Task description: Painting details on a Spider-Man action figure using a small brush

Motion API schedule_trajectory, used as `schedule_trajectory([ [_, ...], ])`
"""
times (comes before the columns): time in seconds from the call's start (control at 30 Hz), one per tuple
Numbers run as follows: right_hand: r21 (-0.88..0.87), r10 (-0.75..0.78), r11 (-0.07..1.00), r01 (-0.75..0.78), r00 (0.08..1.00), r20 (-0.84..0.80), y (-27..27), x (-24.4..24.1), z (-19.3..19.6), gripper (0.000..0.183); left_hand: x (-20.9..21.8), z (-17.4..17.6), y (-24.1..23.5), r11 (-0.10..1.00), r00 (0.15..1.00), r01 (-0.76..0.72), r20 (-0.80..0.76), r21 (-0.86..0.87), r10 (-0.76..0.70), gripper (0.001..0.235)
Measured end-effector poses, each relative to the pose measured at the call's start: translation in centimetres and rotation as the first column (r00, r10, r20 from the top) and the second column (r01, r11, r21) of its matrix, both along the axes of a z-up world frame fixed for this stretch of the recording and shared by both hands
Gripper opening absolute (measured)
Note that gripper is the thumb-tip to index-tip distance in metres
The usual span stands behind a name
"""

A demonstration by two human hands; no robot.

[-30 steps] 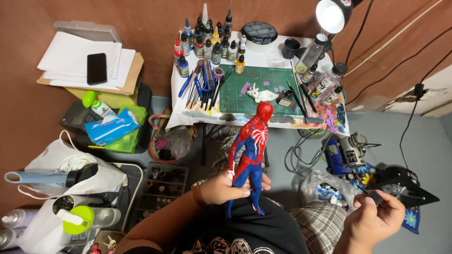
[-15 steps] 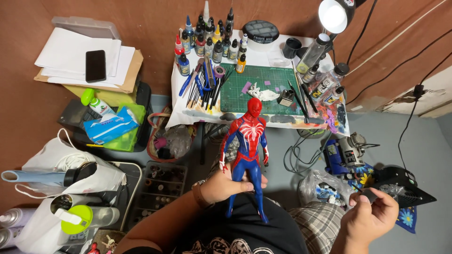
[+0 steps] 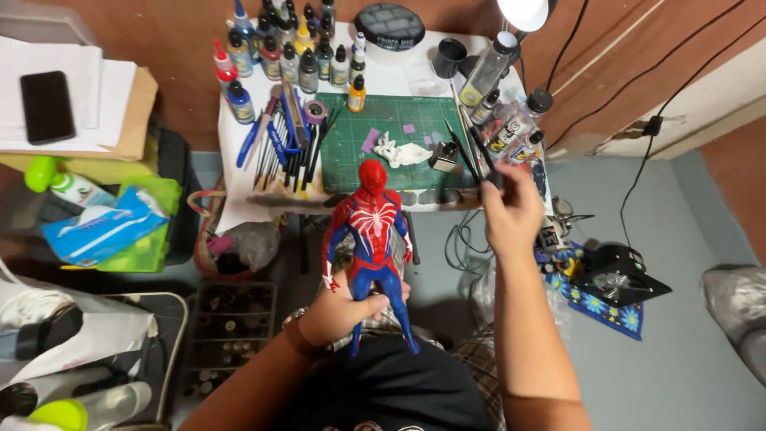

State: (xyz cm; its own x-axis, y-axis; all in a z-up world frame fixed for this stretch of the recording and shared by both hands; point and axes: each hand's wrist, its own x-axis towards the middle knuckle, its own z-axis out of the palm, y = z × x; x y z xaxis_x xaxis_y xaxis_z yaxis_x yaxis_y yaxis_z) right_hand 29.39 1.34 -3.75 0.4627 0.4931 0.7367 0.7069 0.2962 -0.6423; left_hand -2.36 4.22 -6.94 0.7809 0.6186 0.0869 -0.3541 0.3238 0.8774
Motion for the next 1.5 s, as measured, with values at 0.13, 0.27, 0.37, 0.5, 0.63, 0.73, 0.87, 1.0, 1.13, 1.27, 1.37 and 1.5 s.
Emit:
schedule_trajectory([
  [0.13, -0.074, -0.040, 0.996, 0.052, 0.987, 0.154, 4.1, 0.9, 2.1, 0.030, 0.5, 1.8, 1.3, 0.999, 0.998, -0.038, -0.042, -0.005, 0.038, 0.030],
  [0.27, -0.188, -0.046, 0.977, 0.099, 0.963, 0.267, 5.7, 1.3, 2.9, 0.028, 1.0, 1.3, 2.0, 0.998, 0.973, -0.043, -0.227, 0.040, 0.051, 0.032],
  [0.37, -0.261, -0.038, 0.956, 0.131, 0.943, 0.331, 6.5, 2.1, 3.0, 0.029, 1.1, 0.6, 2.6, 1.000, 0.973, -0.019, -0.230, 0.015, 0.022, 0.033],
  [0.5, -0.436, 0.032, 0.889, 0.136, 0.934, 0.356, 8.0, 2.6, 2.9, 0.029, 2.0, -0.5, 2.7, 0.997, 0.982, 0.040, -0.181, -0.063, -0.051, 0.038],
  [0.63, -0.642, 0.073, 0.753, 0.144, 0.951, 0.300, 8.6, 3.1, 3.0, 0.031, 1.9, 1.3, 2.6, 0.996, 0.968, 0.060, -0.242, -0.063, -0.074, 0.045],
  [0.73, -0.660, 0.051, 0.734, 0.161, 0.956, 0.290, 8.7, 2.6, 3.5, 0.031, 2.1, 1.2, 2.7, 0.992, 0.973, 0.065, -0.212, -0.106, -0.086, 0.047],
  [0.87, -0.593, -0.009, 0.784, 0.183, 0.959, 0.284, 7.9, 1.8, 4.4, 0.031, 2.2, 0.9, 2.5, 0.992, 0.982, 0.081, -0.164, -0.097, -0.096, 0.045],
  [1.0, -0.556, -0.011, 0.816, 0.160, 0.965, 0.262, 7.0, 1.5, 5.3, 0.030, 2.4, 0.5, 2.3, 0.992, 0.982, 0.081, -0.164, -0.094, -0.096, 0.042],
  [1.13, -0.535, -0.014, 0.831, 0.156, 0.965, 0.260, 6.5, 2.0, 5.5, 0.028, 2.4, 0.9, 2.3, 0.994, 0.984, 0.077, -0.156, -0.075, -0.088, 0.039],
  [1.27, -0.486, 0.007, 0.867, 0.108, 0.973, 0.229, 6.2, 1.8, 5.5, 0.028, 2.0, 1.3, 2.2, 0.995, 0.985, 0.071, -0.151, -0.077, -0.082, 0.039],
  [1.37, -0.484, 0.001, 0.869, 0.103, 0.977, 0.211, 6.2, 2.2, 5.1, 0.029, 2.2, 0.5, 2.1, 0.994, 0.985, 0.080, -0.147, -0.070, -0.090, 0.040],
  [1.5, -0.453, -0.019, 0.887, 0.094, 0.986, 0.168, 5.7, 2.3, 5.0, 0.028, 2.2, 0.9, 2.0, 0.995, 0.987, 0.077, -0.139, -0.065, -0.085, 0.041],
])
